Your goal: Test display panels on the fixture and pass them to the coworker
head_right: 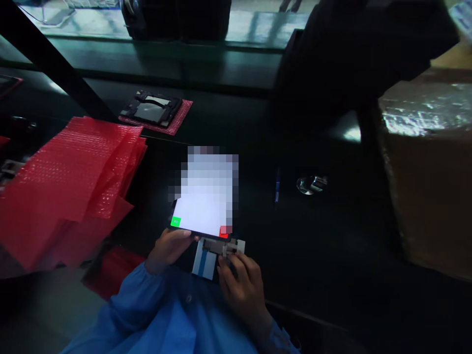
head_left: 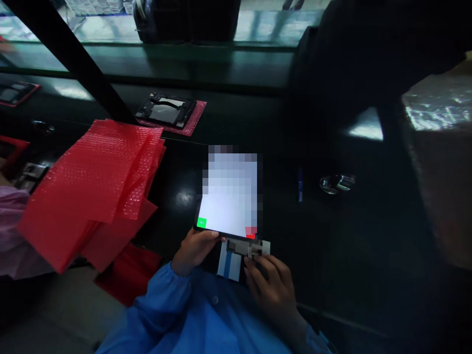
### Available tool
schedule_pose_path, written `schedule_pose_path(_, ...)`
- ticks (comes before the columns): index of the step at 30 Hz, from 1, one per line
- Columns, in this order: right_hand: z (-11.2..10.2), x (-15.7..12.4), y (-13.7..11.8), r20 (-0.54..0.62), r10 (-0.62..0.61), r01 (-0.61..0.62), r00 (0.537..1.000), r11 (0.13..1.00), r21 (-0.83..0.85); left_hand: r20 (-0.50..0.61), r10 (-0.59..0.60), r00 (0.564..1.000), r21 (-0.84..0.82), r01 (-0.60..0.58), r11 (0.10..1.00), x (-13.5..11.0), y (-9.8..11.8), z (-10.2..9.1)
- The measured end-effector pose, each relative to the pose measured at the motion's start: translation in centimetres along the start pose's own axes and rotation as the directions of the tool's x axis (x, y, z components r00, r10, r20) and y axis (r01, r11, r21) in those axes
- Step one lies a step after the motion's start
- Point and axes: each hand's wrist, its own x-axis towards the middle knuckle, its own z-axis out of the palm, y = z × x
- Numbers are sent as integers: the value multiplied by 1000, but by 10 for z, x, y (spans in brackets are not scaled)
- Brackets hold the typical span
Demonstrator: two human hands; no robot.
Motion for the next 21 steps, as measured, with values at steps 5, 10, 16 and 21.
schedule_pose_path(5,4,-1,2,-4,10,-10,1000,1000,9,6,9,1000,-21,-9,1000,1,-4,-1)
schedule_pose_path(10,6,-1,4,-15,-26,26,1000,999,21,32,12,999,-27,-11,1000,1,-4,0)
schedule_pose_path(16,4,0,3,-3,-27,27,1000,1000,-16,57,7,998,-5,-7,1000,1,-3,0)
schedule_pose_path(21,6,2,2,32,-42,44,999,996,-72,84,12,996,38,-15,999,2,-4,-2)
